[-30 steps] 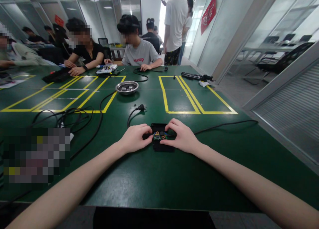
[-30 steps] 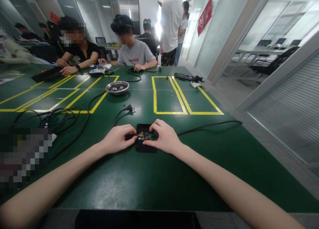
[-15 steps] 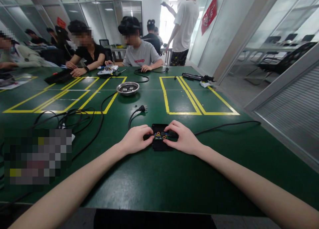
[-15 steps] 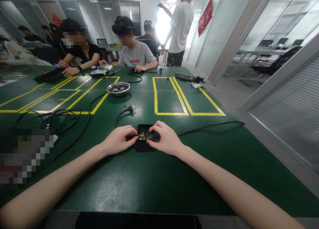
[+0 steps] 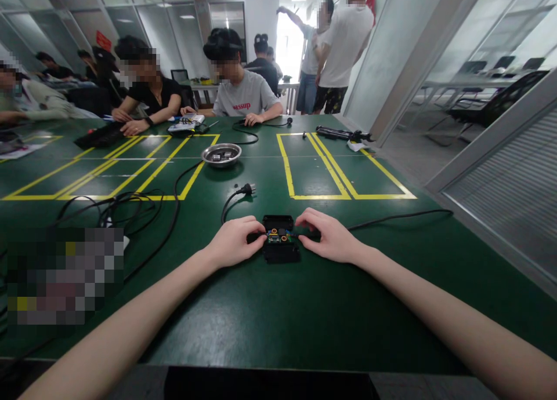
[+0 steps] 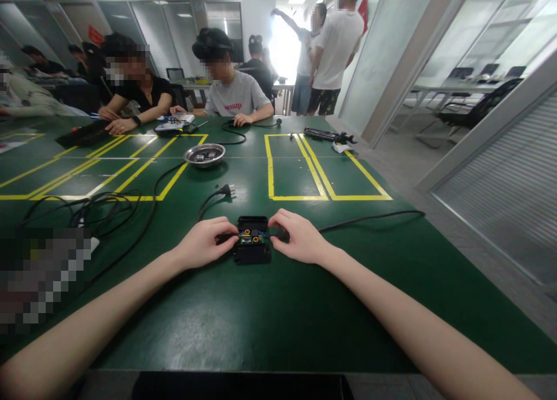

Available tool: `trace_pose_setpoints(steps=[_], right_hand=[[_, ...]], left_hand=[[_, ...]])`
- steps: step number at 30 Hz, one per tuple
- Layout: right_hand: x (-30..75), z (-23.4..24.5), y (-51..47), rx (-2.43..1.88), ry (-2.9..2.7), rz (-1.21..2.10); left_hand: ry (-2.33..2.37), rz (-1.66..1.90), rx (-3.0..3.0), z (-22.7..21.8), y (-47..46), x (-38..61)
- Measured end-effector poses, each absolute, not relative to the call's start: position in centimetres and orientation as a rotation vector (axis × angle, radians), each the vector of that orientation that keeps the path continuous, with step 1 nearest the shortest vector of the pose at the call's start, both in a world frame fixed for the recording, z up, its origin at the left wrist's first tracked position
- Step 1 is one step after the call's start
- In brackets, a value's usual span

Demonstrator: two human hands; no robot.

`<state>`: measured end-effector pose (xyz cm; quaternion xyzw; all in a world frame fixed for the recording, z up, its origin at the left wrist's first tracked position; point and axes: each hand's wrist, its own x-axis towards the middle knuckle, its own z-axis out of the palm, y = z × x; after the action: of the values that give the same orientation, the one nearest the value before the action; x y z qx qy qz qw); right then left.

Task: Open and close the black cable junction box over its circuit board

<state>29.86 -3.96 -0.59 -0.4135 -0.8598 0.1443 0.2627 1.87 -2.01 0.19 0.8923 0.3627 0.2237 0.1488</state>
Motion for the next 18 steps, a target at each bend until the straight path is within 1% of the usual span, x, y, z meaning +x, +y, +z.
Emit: trace_pose_setpoints(steps=[4, 9, 18], right_hand=[[30.66, -0.43, -3.64, -1.090, -2.424, 0.330], [30.76, -0.53, -3.50, -1.087, -2.404, 0.263], [30.83, 0.03, -3.81, -1.019, -2.445, 0.322]], left_hand=[[1.062, 0.634, 2.566, 0.32, -1.99, 1.86], [1.061, 0.644, 2.551, 0.33, -1.99, 1.93], [0.968, 0.610, 2.570, 0.64, -1.91, 1.58]])
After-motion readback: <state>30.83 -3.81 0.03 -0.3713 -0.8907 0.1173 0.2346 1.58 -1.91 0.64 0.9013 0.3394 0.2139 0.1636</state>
